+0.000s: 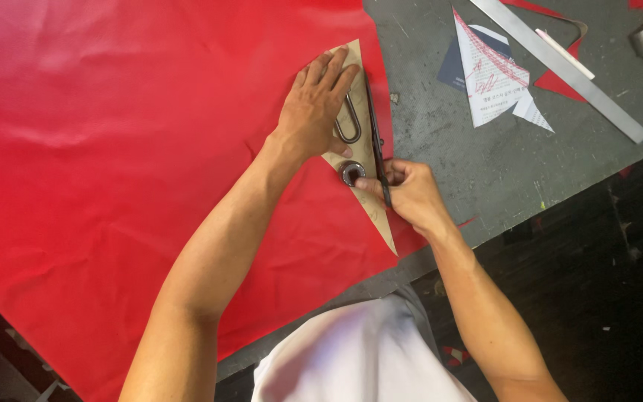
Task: The person places a paper pattern on a large red fabric sheet, secures it with a padlock and a small metal weight, and then uses scissors to cut the fabric along the pattern's edge. The person repeats this process for a second pattern piece.
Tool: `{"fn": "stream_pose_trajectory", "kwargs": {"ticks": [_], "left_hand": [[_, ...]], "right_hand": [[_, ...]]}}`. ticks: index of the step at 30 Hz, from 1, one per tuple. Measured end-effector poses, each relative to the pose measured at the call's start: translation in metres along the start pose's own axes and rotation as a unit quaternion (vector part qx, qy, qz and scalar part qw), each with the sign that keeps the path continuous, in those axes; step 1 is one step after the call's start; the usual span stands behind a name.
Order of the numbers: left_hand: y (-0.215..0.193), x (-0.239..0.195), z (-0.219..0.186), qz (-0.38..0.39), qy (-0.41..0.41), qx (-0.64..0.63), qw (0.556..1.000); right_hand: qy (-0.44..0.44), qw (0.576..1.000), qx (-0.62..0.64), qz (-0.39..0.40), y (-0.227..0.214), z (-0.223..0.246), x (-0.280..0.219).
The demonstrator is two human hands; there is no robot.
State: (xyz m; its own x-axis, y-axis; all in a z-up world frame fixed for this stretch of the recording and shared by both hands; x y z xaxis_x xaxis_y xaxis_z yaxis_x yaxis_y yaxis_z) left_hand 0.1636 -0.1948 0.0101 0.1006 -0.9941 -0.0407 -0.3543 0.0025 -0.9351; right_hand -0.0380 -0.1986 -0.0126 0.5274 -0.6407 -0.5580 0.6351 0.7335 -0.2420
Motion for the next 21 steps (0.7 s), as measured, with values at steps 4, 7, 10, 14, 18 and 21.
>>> {"fn": "stream_pose_trajectory", "kwargs": {"ticks": [4, 7, 10, 14, 18, 21], "left_hand": [[0.0, 0.0, 0.002, 0.005, -0.008, 0.002, 1.0], [0.0, 0.0, 0.001, 0.009, -0.004, 0.011, 1.0], [-0.001, 0.0, 0.001, 0.006, -0.003, 0.022, 1.0], [-0.003, -0.001, 0.001, 0.003, 0.0, 0.021, 1.0], [-0.004, 0.0, -0.001, 0.004, 0.002, 0.028, 1.0], [-0.005, 0.002, 0.0, 0.018, -0.009, 0.037, 0.999]], "right_hand": [[-0.031, 0.999, 0.019, 0.016, 0.001, 0.006, 0.005], [-0.045, 0.998, 0.035, 0.023, 0.002, 0.005, 0.004], [-0.032, 0.999, 0.031, 0.024, 0.001, 0.005, 0.005], [-0.028, 0.999, 0.017, 0.02, 0.001, 0.013, 0.012], [-0.036, 0.999, 0.006, 0.023, 0.001, 0.02, 0.02], [-0.06, 0.997, 0.027, 0.033, 0.002, 0.023, 0.021]]}}
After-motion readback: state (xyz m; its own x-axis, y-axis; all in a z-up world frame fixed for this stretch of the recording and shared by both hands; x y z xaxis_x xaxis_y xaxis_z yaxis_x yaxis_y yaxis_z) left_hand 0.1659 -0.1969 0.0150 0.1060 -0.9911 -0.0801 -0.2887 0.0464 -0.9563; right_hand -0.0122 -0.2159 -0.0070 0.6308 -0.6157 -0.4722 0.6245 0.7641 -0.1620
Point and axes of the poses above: each hand's wrist, its own x-axis towards the middle knuckle, its own y-axis out of the palm, z = x × y, the point moved 6 cm from there along x, towards the middle knuckle, and after that the axes turned 6 degrees about -x, right-handed, at the moved point
